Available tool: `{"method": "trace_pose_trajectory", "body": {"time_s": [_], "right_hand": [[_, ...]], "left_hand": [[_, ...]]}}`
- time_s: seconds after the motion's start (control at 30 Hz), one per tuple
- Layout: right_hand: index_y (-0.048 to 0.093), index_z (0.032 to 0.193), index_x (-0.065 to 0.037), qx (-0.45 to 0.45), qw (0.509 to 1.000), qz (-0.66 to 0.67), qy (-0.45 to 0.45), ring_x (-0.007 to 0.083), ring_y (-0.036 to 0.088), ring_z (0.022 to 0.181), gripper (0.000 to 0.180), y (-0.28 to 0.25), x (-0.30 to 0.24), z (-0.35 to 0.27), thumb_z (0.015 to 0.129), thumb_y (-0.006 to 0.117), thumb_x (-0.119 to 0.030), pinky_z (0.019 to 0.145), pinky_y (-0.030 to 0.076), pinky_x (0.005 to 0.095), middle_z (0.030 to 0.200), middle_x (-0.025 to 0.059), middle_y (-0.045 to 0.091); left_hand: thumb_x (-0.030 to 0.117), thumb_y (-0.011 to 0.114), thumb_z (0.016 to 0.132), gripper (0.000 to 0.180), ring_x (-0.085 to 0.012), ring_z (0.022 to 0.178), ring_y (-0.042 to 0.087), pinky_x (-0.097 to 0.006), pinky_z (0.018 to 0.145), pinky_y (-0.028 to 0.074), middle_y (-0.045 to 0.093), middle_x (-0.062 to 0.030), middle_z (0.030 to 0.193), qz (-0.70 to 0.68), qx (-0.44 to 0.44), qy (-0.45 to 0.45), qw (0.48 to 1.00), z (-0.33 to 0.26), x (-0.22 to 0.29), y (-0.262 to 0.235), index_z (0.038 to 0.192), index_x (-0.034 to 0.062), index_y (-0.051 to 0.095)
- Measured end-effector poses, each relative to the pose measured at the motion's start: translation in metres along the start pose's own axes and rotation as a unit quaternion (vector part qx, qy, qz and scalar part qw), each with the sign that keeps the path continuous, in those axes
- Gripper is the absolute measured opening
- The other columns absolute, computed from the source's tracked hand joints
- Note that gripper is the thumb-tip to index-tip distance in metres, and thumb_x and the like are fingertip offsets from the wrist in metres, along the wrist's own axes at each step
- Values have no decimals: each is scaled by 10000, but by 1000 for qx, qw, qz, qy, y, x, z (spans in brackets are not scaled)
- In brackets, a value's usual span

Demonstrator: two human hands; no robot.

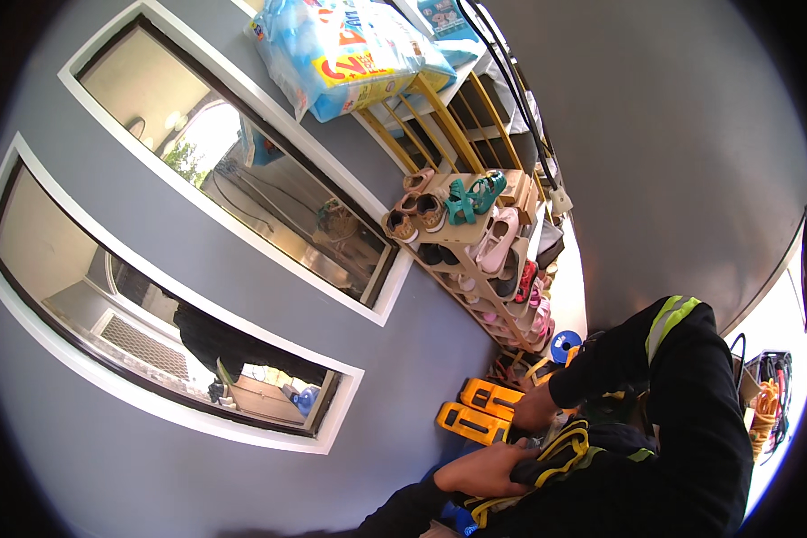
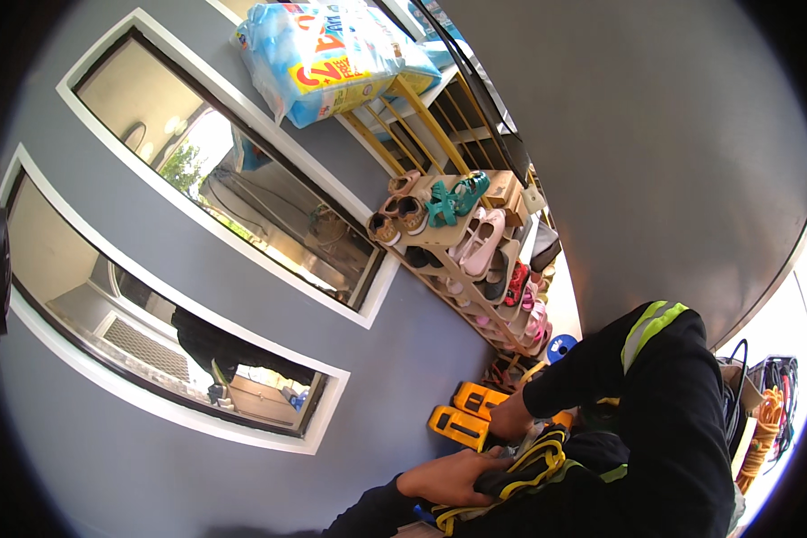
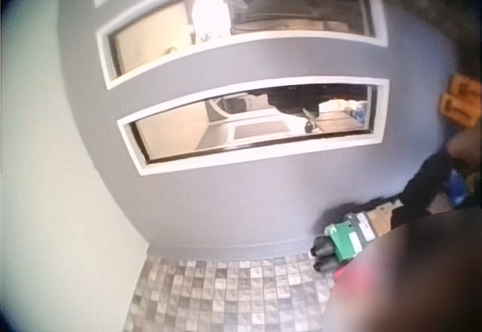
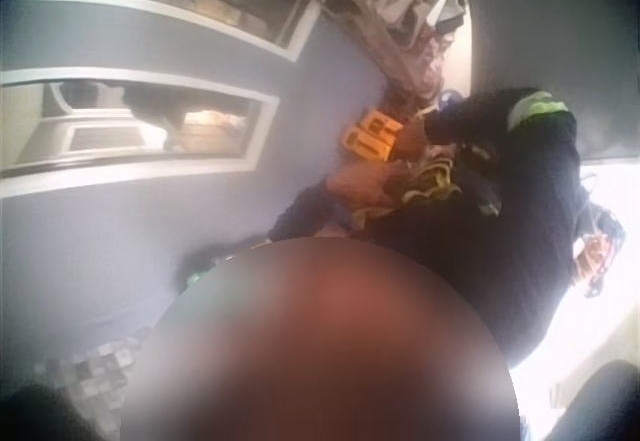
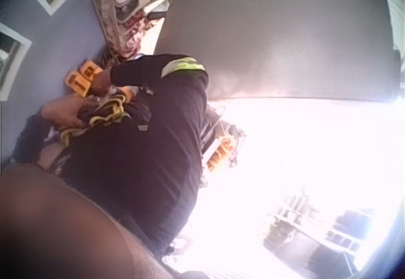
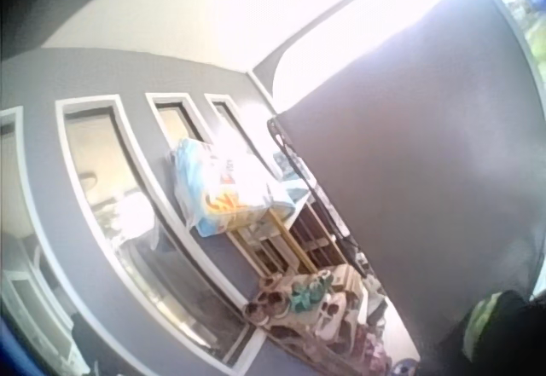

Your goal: The person opens a yellow and black tool bag, removes a small plastic container, and places it into a yellow hard case. They then close the bag and pick up the hard case.

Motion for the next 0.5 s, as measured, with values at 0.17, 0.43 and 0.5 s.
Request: {"method": "trace_pose_trajectory", "body": {"time_s": [0.17, 0.43, 0.5], "right_hand": [[768, 1050, 52, -13, 999, -34, 27, 425, 758, 1045, 223, -18, -12, -8, 954, 709, -141, 910, 615, 503, 1025, 263, 784], [764, 1110, 40, 97, 994, -8, 54, 398, 782, 1017, 262, -14, -11, -4, 939, 696, -147, 869, 646, 477, 1043, 235, 790], [769, 1107, 33, 101, 990, 6, 97, 399, 785, 1001, 274, -10, -7, -2, 944, 686, -171, 862, 649, 474, 1036, 231, 792]], "left_hand": [[337, 772, 921, 763, -427, 995, 730, -444, 983, 553, 709, -365, 1214, -9, -2, 0, 1000, -1, 4, -5, 1562, -3, 536], [337, 770, 925, 665, -439, 986, 735, -462, 907, 569, 709, -288, 1152, 2, 37, 33, 999, 5, -4, -3, 1473, 0, 602], [341, 772, 924, 669, -441, 989, 734, -461, 910, 570, 707, -295, 1158, 3, 45, 41, 998, 7, -9, -1, 1474, 0, 602]]}}
Point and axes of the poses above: each hand's wrist, its own z-axis towards the middle knuckle, its own y-axis out of the palm, x = y × z, the point moved 4 cm from there along z, towards the middle knuckle
